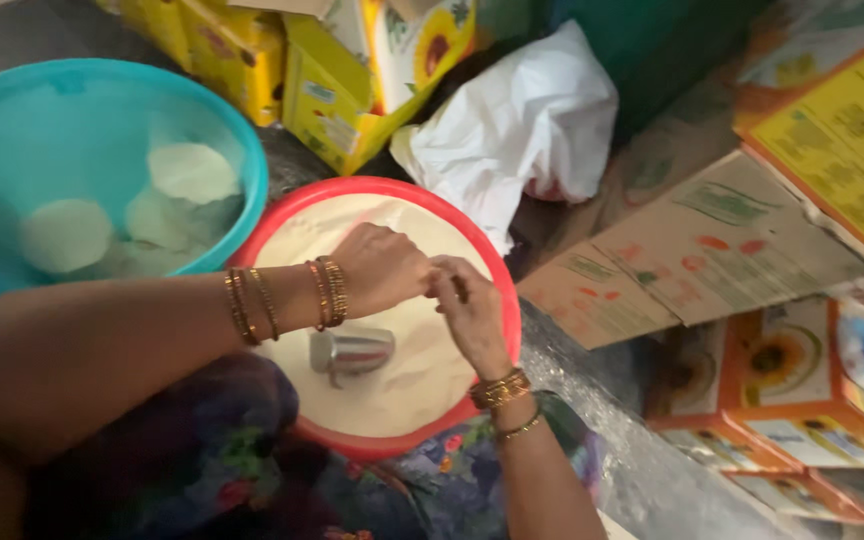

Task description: The person scoops white powder from a red basin using a metal cup and pours it into small plastic bags. They then place the filled bags into a blue bucket. The person repeats this process multiple times.

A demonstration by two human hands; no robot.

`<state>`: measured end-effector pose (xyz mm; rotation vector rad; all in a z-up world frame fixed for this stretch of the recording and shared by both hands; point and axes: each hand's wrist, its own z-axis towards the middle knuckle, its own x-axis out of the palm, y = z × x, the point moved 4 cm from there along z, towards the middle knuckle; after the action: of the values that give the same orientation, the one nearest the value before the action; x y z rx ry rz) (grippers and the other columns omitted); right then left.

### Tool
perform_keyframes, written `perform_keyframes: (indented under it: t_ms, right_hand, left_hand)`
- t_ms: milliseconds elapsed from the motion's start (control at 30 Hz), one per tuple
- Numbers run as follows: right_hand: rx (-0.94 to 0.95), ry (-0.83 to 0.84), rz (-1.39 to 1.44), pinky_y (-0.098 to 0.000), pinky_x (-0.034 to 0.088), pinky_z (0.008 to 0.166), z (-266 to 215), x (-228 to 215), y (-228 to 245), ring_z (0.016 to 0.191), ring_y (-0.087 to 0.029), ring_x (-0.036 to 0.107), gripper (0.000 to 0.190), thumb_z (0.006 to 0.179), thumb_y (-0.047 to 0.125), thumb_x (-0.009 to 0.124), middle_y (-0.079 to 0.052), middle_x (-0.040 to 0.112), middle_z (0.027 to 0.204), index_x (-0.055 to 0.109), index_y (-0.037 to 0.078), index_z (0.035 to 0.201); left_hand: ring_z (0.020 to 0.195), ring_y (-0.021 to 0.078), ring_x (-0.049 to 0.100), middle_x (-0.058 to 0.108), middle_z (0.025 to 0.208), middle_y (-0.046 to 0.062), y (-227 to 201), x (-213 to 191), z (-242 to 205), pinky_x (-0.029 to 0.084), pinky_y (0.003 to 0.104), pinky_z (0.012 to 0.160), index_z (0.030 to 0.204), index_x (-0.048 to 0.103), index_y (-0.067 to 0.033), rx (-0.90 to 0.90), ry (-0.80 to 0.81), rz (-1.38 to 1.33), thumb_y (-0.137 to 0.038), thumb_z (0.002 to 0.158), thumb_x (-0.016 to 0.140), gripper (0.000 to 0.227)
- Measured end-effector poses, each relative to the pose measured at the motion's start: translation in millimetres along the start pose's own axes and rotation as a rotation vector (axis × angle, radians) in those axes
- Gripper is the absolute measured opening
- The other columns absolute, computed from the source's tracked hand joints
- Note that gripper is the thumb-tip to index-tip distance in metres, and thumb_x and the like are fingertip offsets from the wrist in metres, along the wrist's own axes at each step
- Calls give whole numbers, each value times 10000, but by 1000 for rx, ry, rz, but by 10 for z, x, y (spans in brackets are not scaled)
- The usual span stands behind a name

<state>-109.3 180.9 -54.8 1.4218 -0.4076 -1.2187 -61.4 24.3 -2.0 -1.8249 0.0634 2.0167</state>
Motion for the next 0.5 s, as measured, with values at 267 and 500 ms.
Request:
perform_keyframes:
  t_ms: [267, 500]
  right_hand:
    - [58, 54, 246, -263, 573, 656, 37, 34, -113, 789, -90, 697, 291, 1047, 253, 540, -21, 720, 928, 690, 15, 1123]
    - [-81, 48, -110, -334, 520, 594, 112, -75, -264, 652, -165, 633, 275, 982, 230, 581, -62, 690, 718, 718, -8, 1005]
  left_hand:
    - [739, 275, 724, 726, 725, 45, -19, 140, -33, 550, 433, 676, 738, 724, -208, 223, -261, 136, -205, 828, 620, 138]
    - [729, 299, 720, 740, 792, 30, -113, 266, 32, 538, 467, 620, 852, 739, -256, 256, -249, 25, -211, 861, 615, 132]
